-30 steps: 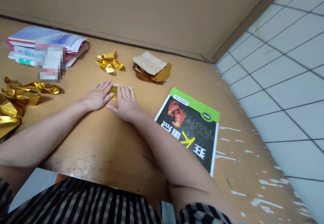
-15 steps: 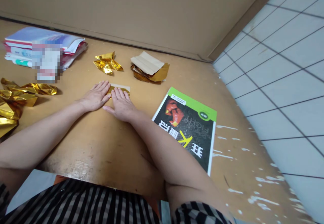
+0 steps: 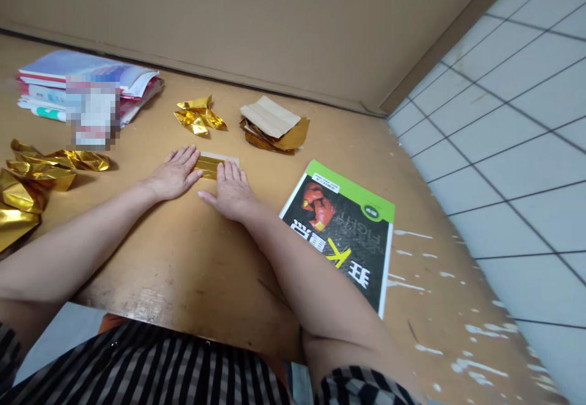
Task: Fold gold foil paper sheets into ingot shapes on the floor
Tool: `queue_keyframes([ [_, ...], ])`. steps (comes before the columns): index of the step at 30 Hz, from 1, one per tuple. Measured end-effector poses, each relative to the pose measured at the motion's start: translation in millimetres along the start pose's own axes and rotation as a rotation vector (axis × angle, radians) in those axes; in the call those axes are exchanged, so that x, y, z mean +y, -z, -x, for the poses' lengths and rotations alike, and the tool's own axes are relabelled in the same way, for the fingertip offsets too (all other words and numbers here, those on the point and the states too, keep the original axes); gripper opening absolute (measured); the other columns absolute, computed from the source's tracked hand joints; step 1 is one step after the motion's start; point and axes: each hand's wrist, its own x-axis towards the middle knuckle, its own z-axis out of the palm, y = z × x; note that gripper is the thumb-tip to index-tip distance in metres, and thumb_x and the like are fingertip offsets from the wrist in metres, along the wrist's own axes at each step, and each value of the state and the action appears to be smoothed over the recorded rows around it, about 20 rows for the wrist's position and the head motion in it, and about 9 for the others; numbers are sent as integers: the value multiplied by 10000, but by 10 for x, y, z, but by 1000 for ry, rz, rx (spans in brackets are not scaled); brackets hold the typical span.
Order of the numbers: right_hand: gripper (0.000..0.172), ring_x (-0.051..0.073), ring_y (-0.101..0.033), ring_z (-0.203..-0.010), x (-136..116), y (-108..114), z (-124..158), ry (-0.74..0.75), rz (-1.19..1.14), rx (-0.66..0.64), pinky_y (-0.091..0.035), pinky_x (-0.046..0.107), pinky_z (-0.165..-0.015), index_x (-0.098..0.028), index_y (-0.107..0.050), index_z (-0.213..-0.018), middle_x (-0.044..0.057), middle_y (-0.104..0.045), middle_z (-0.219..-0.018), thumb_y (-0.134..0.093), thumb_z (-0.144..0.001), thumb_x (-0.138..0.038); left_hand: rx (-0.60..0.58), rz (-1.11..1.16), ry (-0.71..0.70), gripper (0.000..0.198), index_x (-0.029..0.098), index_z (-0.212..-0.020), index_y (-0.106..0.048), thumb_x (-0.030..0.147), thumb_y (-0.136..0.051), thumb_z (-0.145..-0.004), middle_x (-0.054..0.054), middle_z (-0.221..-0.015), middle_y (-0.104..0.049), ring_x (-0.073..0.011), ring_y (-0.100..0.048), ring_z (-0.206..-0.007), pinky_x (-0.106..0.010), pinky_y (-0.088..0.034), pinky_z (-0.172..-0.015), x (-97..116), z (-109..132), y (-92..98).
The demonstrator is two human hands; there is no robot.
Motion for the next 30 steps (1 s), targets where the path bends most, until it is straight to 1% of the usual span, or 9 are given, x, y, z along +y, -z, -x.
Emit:
queue_keyframes([
  [3,921,330,-70,-1480,-24,9,8,-6,10,0,-126,486,-1193,-13,-167,-1513,204,-102,-1602,-305,-875,-663,63,-17,20,628,59,-1486,-280,431,-216,-984,-147,-1582,-219,-275,-142,-1474,-457,-125,-1195,65,44,45],
  [5,894,326,-62,-1480,-40,19,12,-8,9,-8,-121,487,-1194,-13,-161,-1514,200,-96,-1603,-312,-884,-629,115,-11,-69,623,73,-1487,-285,438,-212,-987,-132,-1590,-201,-267,-100,-1481,-455,-92,-1200,147,74,63],
  [6,879,322,-57,-1481,-44,23,11,-11,10,-16,-116,482,-1196,-15,-157,-1515,196,-92,-1604,-326,-886,-604,111,5,-133,631,87,-1491,-280,460,-204,-987,-121,-1593,-197,-261,-90,-1483,-450,-89,-1201,191,86,64],
  [8,857,315,-49,-1482,-45,24,2,-17,20,-36,-110,473,-1199,-19,-145,-1519,186,-82,-1607,-370,-881,-546,29,49,-243,673,101,-1504,-245,521,-181,-982,-112,-1595,-193,-250,-102,-1482,-426,-110,-1201,267,100,51],
  [11,862,310,-57,-1482,-21,3,-24,-21,28,-36,-116,474,-1199,-41,-142,-1524,173,-85,-1609,-413,-855,-511,-85,93,-290,746,84,-1521,-165,584,-141,-967,-127,-1596,-170,-238,-118,-1480,-394,-134,-1197,315,101,24],
  [16,870,314,-105,-1478,25,-37,-42,9,23,7,-146,488,-1190,-61,-182,-1521,174,-152,-1602,-371,-847,-578,-128,72,-271,791,59,-1518,-161,615,-127,-956,-147,-1596,-143,-258,-87,-1482,-408,-100,-1198,281,91,40],
  [22,893,318,-117,-1477,-21,-2,-5,-22,48,2,-149,487,-1186,-34,-194,-1514,186,-156,-1597,-280,-870,-646,-128,38,-213,769,79,-1515,-201,604,-126,-959,-130,-1596,-150,-268,-102,-1479,-414,-110,-1196,232,93,93],
  [26,919,332,-126,-1474,-28,17,11,-46,64,0,-158,494,-1181,-15,-215,-1505,204,-172,-1589,-263,-870,-677,-127,21,-152,725,76,-1513,-213,557,-147,-974,-122,-1598,-147,-262,-105,-1479,-395,-111,-1199,194,92,110],
  [30,918,339,-192,-1459,-21,28,26,-18,44,54,-170,516,-1168,-20,-280,-1485,228,-257,-1559,-187,-877,-702,-117,0,-133,667,98,-1517,-211,500,-174,-985,-105,-1600,-155,-248,-111,-1479,-384,-116,-1201,182,78,94],
])
